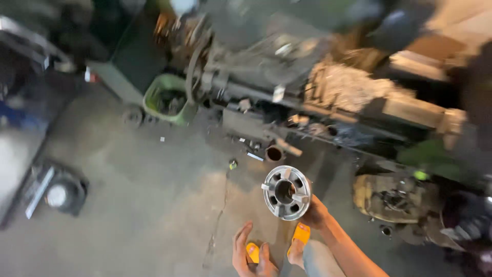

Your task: The person operates a metal lathe, adjusting the chuck and tool post while the machine runs. They use a wrench to tighten the chuck and handle metal shavings, then adjust the tool post and tailstock.

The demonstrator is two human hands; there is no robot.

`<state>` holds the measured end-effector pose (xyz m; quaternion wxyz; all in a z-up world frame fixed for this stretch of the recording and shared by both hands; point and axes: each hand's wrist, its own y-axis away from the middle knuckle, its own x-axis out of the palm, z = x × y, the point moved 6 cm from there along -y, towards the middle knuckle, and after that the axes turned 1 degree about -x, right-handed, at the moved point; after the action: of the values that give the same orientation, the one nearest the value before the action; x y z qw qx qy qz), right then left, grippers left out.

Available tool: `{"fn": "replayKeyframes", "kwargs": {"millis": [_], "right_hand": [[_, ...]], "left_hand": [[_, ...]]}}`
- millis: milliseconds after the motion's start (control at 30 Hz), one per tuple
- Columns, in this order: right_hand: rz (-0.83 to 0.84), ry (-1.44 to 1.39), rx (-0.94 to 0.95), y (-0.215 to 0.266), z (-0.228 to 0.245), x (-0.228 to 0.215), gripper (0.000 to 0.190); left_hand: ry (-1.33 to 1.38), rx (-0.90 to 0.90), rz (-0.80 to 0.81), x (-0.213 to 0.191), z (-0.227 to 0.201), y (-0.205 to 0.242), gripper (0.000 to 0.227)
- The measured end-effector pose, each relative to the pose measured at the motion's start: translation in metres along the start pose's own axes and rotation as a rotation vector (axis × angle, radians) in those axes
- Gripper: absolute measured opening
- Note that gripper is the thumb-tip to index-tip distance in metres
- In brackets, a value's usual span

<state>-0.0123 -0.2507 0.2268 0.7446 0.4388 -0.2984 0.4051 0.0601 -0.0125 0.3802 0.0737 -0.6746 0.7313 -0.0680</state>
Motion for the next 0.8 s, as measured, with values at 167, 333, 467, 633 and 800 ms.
{"fn": "replayKeyframes", "kwargs": {"millis": [167, 333, 467, 633, 800], "right_hand": [[0.074, -0.193, -0.137, 0.079, 0.081, 0.039, 0.055], [0.164, -0.196, -0.31, 0.136, 0.156, 0.04, 0.058], [-0.07, -0.108, -0.438, 0.179, 0.207, 0.002, 0.064], [0.085, 0.131, -0.582, 0.252, 0.308, 0.055, 0.069], [-0.127, 0.418, -0.684, 0.266, 0.364, 0.039, 0.069]], "left_hand": [[-0.075, 0.228, 0.362, 0.065, -0.131, -0.02, 0.059], [-0.029, 0.362, 0.643, 0.158, -0.224, 0.014, 0.065], [-0.072, 0.44, 0.837, 0.232, -0.274, 0.044, 0.091], [-0.047, 0.322, 1.142, 0.322, -0.293, 0.06, 0.132], [-0.011, 0.185, 1.37, 0.393, -0.293, 0.07, 0.148]]}}
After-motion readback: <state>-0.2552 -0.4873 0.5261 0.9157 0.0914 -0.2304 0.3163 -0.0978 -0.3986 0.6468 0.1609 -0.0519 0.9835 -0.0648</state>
